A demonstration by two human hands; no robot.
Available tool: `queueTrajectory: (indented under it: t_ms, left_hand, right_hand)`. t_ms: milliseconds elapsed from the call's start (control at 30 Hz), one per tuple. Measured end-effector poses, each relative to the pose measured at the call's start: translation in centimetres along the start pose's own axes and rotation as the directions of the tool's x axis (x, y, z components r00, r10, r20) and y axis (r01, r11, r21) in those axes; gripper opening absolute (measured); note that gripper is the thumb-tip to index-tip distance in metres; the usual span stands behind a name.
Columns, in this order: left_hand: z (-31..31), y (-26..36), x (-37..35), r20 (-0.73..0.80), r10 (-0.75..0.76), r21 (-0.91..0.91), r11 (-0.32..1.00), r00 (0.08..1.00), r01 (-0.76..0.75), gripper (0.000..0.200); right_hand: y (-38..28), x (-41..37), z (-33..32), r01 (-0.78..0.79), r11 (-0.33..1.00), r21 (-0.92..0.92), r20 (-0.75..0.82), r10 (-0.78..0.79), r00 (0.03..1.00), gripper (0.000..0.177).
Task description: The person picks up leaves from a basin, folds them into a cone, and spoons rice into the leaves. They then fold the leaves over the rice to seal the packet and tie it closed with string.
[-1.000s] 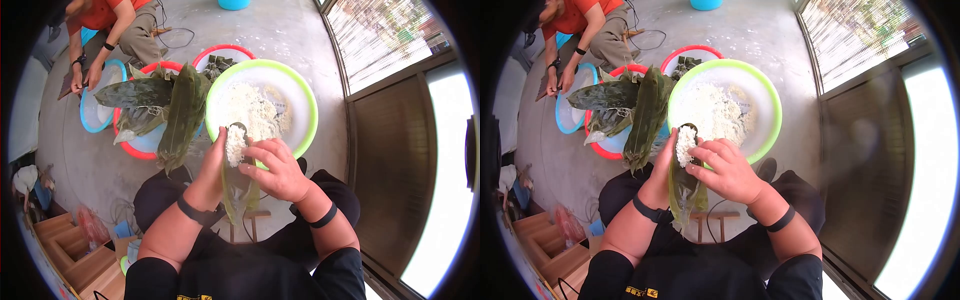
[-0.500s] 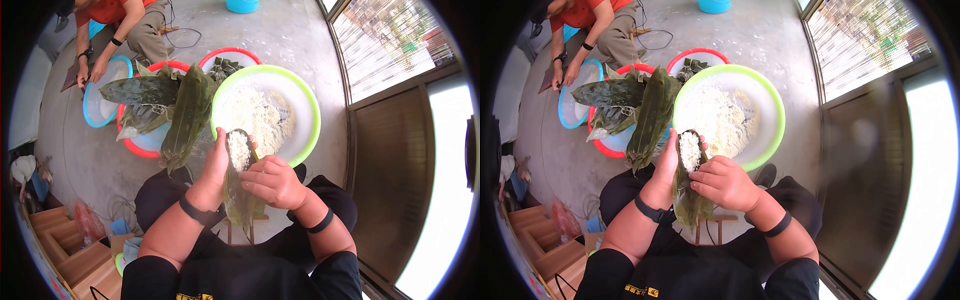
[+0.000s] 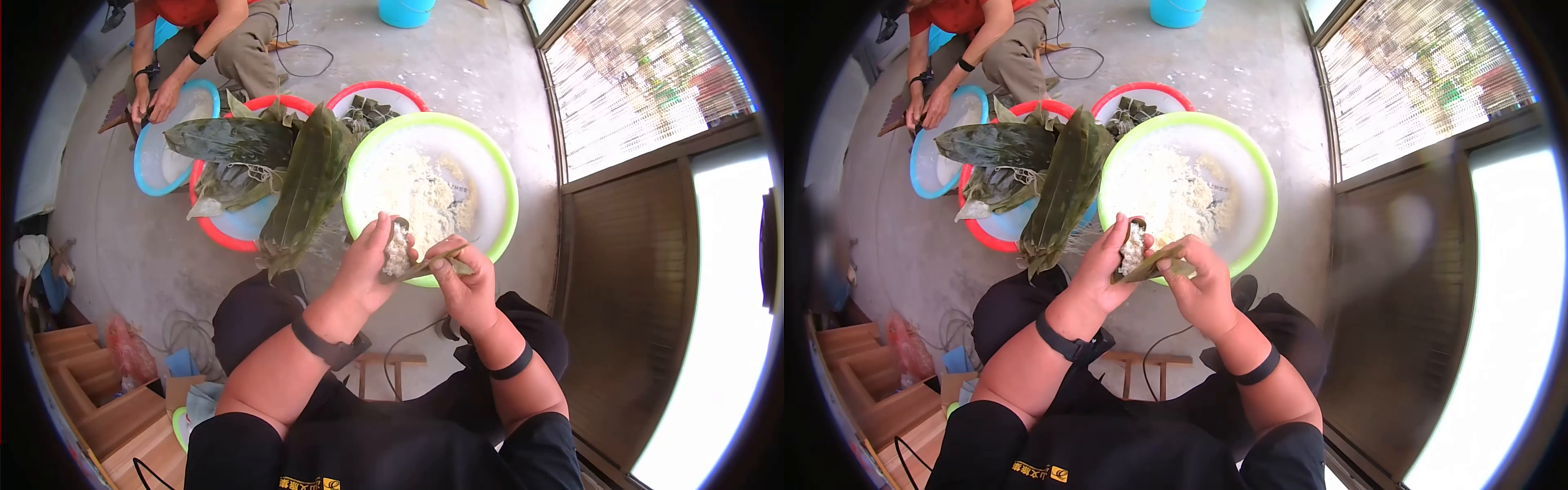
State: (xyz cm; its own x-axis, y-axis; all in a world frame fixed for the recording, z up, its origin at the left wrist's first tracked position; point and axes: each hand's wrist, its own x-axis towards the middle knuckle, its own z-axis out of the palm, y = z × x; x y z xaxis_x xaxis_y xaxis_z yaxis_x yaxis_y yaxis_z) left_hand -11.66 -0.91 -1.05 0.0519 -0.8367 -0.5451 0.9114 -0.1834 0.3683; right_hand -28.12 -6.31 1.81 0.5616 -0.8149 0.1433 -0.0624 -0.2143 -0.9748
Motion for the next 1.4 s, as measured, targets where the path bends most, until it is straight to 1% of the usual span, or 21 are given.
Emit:
queueTrajectory:
  t_ms: [33,100,133,167,267,367,467,600,700,767,867,967,1067,1100,1133,1167,1267,1300,1333,1400]
  left_hand:
    - [0.2,-0.2,0.0,-0.008,0.014,-0.016,1.0,1.0,-0.014,0.042]
    - [0.9,-0.3,-0.2,-0.026,0.044,-0.046,0.998,0.999,-0.045,0.043]
    - [1.1,-0.2,-0.5,-0.011,0.067,-0.01,0.998,0.998,-0.067,0.043]
    - [1.4,-0.2,-0.9,0.005,0.088,0.026,0.996,0.996,-0.088,0.044]
    - [1.8,-0.5,-1.0,0.044,0.151,0.097,0.983,0.988,-0.154,0.042]
    - [1.5,-0.9,-0.8,0.096,0.187,0.175,0.964,0.978,-0.202,0.038]
    - [1.1,-1.4,-0.6,0.11,0.254,0.267,0.924,0.961,-0.274,0.034]
    - [1.8,-1.7,-1.2,0.088,0.389,0.393,0.832,0.917,-0.391,0.032]
    - [1.7,-1.7,-1.4,0.092,0.406,0.405,0.818,0.909,-0.407,0.032]
    - [1.7,-1.7,-1.5,0.101,0.402,0.371,0.833,0.91,-0.409,0.032]
    - [1.8,-1.7,-1.6,0.085,0.409,0.351,0.841,0.909,-0.411,0.034]
    - [1.7,-1.8,-1.5,0.067,0.428,0.375,0.826,0.901,-0.421,0.035]
    - [1.9,-1.8,-1.8,0.044,0.456,0.408,0.804,0.889,-0.432,0.036]
    - [2.1,-1.7,-1.9,0.037,0.469,0.419,0.794,0.882,-0.44,0.036]
    - [2.1,-1.7,-1.9,0.039,0.489,0.451,0.769,0.871,-0.452,0.036]
    - [1.9,-1.9,-1.8,0.041,0.512,0.482,0.742,0.858,-0.465,0.036]
    - [1.4,-2.3,-1.4,0.038,0.569,0.57,0.663,0.822,-0.485,0.032]
    - [1.5,-2.4,-1.4,0.055,0.602,0.622,0.604,0.797,-0.499,0.031]
    - [1.5,-2.4,-1.4,0.072,0.643,0.674,0.533,0.763,-0.512,0.03]
    - [1.4,-2.3,-1.3,0.101,0.663,0.717,0.468,0.741,-0.517,0.029]
  right_hand:
    - [0.4,0.2,0.7,-0.091,0.969,0.228,-0.045,0.104,0.994,0.005]
    - [0.1,0.9,0.8,-0.167,0.92,0.353,-0.026,0.188,0.982,0.007]
    - [0.0,1.3,0.8,-0.203,0.888,0.413,-0.011,0.228,0.974,0.008]
    - [0.0,1.6,0.9,-0.184,0.899,0.398,-0.016,0.207,0.978,0.009]
    - [0.4,2.5,1.7,-0.203,0.866,0.457,-0.084,0.269,0.959,0.008]
    - [0.8,3.1,2.4,-0.219,0.794,0.567,-0.099,0.33,0.939,0.008]
    - [0.9,3.3,3.4,-0.225,0.79,0.57,-0.146,0.367,0.919,0.007]
    - [1.1,3.3,4.2,-0.22,0.813,0.539,-0.182,0.368,0.912,0.008]
    - [1.1,3.4,4.3,-0.205,0.818,0.538,-0.202,0.36,0.911,0.008]
    - [0.5,3.6,4.3,-0.187,0.818,0.545,-0.194,0.339,0.921,0.008]
    - [1.5,3.7,4.6,-0.237,0.854,0.464,-0.191,0.358,0.914,0.016]
    - [1.7,4.1,5.1,-0.165,0.883,0.44,-0.204,0.278,0.939,0.031]
    - [0.6,3.9,5.3,-0.219,0.875,0.431,-0.22,0.337,0.915,0.046]
    - [0.6,4.0,5.5,-0.174,0.943,0.284,-0.304,0.261,0.916,0.048]
    - [0.9,4.1,5.7,-0.131,0.983,0.13,-0.375,0.171,0.911,0.049]
    - [1.0,4.2,5.8,-0.092,0.995,-0.029,-0.431,0.07,0.9,0.051]
    - [1.0,4.2,5.4,0.035,0.946,-0.323,-0.394,-0.168,0.904,0.04]
    - [1.2,4.1,5.1,0.026,0.942,-0.334,-0.356,-0.152,0.922,0.033]
    - [1.4,4.0,4.9,0.029,0.941,-0.338,-0.311,-0.141,0.94,0.026]
    - [1.3,4.0,5.3,-0.107,0.992,-0.062,-0.312,0.082,0.947,0.015]
